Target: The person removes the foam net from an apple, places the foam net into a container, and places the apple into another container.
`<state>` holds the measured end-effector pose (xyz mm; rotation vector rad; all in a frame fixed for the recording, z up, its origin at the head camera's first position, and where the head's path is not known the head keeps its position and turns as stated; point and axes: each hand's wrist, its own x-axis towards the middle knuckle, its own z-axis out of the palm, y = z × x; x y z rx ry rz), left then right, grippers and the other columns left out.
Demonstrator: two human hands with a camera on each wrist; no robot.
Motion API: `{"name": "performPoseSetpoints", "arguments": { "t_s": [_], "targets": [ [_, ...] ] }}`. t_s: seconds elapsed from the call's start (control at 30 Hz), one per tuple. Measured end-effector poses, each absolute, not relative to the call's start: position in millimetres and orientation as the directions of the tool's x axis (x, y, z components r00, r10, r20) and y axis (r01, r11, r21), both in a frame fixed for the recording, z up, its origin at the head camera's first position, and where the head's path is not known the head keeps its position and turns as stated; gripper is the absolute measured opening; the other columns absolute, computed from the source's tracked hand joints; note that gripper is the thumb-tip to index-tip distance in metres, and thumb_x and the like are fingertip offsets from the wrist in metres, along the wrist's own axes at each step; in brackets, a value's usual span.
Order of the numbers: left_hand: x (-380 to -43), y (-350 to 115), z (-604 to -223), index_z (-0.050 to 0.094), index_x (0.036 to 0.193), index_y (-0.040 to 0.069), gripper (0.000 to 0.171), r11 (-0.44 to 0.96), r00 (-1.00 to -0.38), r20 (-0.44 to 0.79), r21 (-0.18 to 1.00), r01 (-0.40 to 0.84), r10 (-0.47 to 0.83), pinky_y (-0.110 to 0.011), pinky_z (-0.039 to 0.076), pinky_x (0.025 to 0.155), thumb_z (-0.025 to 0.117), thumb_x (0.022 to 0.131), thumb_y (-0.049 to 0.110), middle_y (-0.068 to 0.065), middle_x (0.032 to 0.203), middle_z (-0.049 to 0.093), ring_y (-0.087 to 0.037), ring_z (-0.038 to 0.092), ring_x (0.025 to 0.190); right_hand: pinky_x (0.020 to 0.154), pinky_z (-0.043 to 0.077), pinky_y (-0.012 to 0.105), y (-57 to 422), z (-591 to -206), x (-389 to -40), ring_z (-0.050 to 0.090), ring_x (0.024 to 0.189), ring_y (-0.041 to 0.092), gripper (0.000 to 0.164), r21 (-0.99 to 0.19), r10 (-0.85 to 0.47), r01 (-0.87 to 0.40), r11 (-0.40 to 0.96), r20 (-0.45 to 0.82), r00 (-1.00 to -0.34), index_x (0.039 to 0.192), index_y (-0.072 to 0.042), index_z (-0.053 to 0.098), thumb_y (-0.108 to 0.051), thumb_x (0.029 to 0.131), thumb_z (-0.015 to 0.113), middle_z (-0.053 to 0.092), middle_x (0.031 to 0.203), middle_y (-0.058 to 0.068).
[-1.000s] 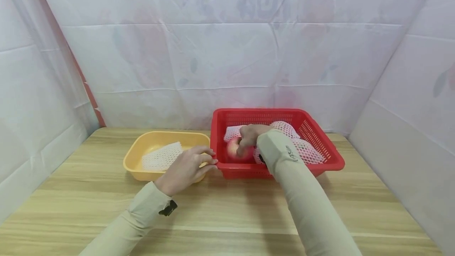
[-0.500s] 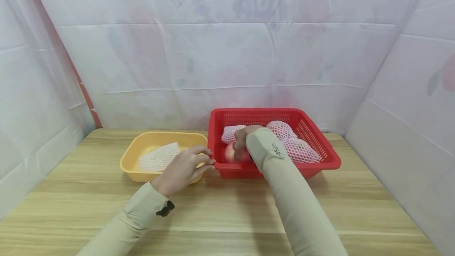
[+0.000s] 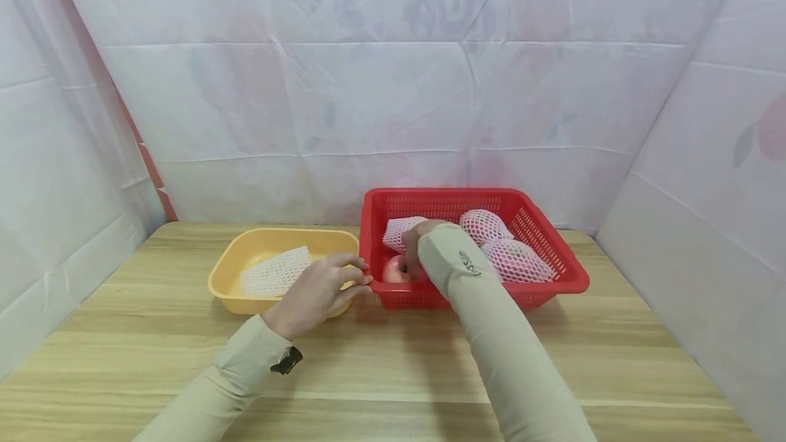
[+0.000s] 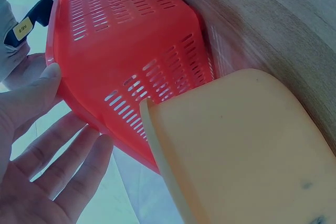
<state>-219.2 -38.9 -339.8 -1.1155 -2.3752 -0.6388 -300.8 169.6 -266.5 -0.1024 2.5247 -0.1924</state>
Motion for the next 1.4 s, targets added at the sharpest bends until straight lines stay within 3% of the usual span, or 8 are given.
{"name": "performPoseSetpoints", "arguments": {
  "t_s": [0.13, 0.33, 0.5, 0.73, 0.93, 1.4],
  "targets": [
    [-219, -39, -339, 0.080, 0.095, 0.005, 0.018, 0.569, -0.577, 0.562, 0.214, 0.794, 0.593, -0.028, 0.058, 0.078, 0.086, 0.081, 0.014, -0.006, 0.096, 0.069, -0.019, 0.064, 0.085, 0.073, 0.051, 0.037, 166, -264, -297, 0.058, 0.094, 0.026, 0.036, -0.144, -0.068, 0.017, 0.989, -0.561, -0.825, 0.102, -0.013, 0.064, -0.014, 0.072, 0.084, 0.064, 0.098, 0.010],
    [-219, -39, -339, 0.080, 0.095, 0.005, 0.018, 0.570, -0.573, 0.562, 0.207, 0.795, 0.596, -0.028, 0.057, 0.078, 0.086, 0.082, 0.015, -0.006, 0.096, 0.069, -0.019, 0.064, 0.085, 0.074, 0.052, 0.038, 169, -265, -297, 0.056, 0.095, 0.026, 0.033, -0.163, -0.141, -0.057, 0.985, -0.570, -0.810, 0.105, -0.013, 0.063, -0.015, 0.077, 0.082, 0.063, 0.099, 0.009],
    [-219, -39, -339, 0.080, 0.095, 0.005, 0.018, 0.569, -0.576, 0.561, 0.212, 0.795, 0.595, -0.028, 0.057, 0.078, 0.086, 0.081, 0.014, -0.006, 0.096, 0.069, -0.019, 0.064, 0.085, 0.084, 0.052, 0.041, 174, -268, -303, 0.056, 0.101, 0.027, 0.036, -0.191, -0.219, -0.131, 0.973, -0.579, -0.785, 0.113, -0.011, 0.065, -0.017, 0.081, 0.081, 0.063, 0.105, 0.009],
    [-219, -39, -339, 0.080, 0.094, 0.006, 0.016, 0.564, -0.564, 0.573, 0.203, 0.801, 0.595, -0.028, 0.057, 0.077, 0.086, 0.082, 0.015, -0.005, 0.096, 0.069, -0.019, 0.064, 0.086, 0.088, 0.050, 0.049, 181, -263, -302, 0.053, 0.110, 0.030, 0.054, -0.248, -0.162, -0.022, 0.969, -0.563, -0.810, 0.120, -0.016, 0.064, -0.025, 0.073, 0.089, 0.063, 0.111, 0.008],
    [-219, -39, -340, 0.080, 0.095, 0.004, 0.017, 0.563, -0.570, 0.567, 0.212, 0.799, 0.594, -0.028, 0.057, 0.078, 0.086, 0.082, 0.014, -0.006, 0.096, 0.069, -0.019, 0.064, 0.085, 0.096, 0.049, 0.053, 181, -258, -303, 0.054, 0.116, 0.034, 0.068, -0.233, -0.263, -0.156, 0.960, -0.555, -0.789, 0.133, -0.006, 0.056, -0.033, 0.078, 0.086, 0.061, 0.120, 0.011],
    [-219, -40, -340, 0.081, 0.094, 0.004, 0.017, 0.552, -0.551, 0.588, 0.201, 0.809, 0.592, -0.029, 0.057, 0.077, 0.086, 0.081, 0.015, -0.006, 0.096, 0.069, -0.020, 0.065, 0.085, 0.099, 0.050, 0.048, 195, -249, -300, 0.059, 0.114, 0.030, 0.059, -0.331, -0.348, -0.188, 0.925, -0.534, -0.771, 0.137, 0.001, 0.054, -0.016, 0.086, 0.077, 0.063, 0.121, 0.011]
  ]
}}
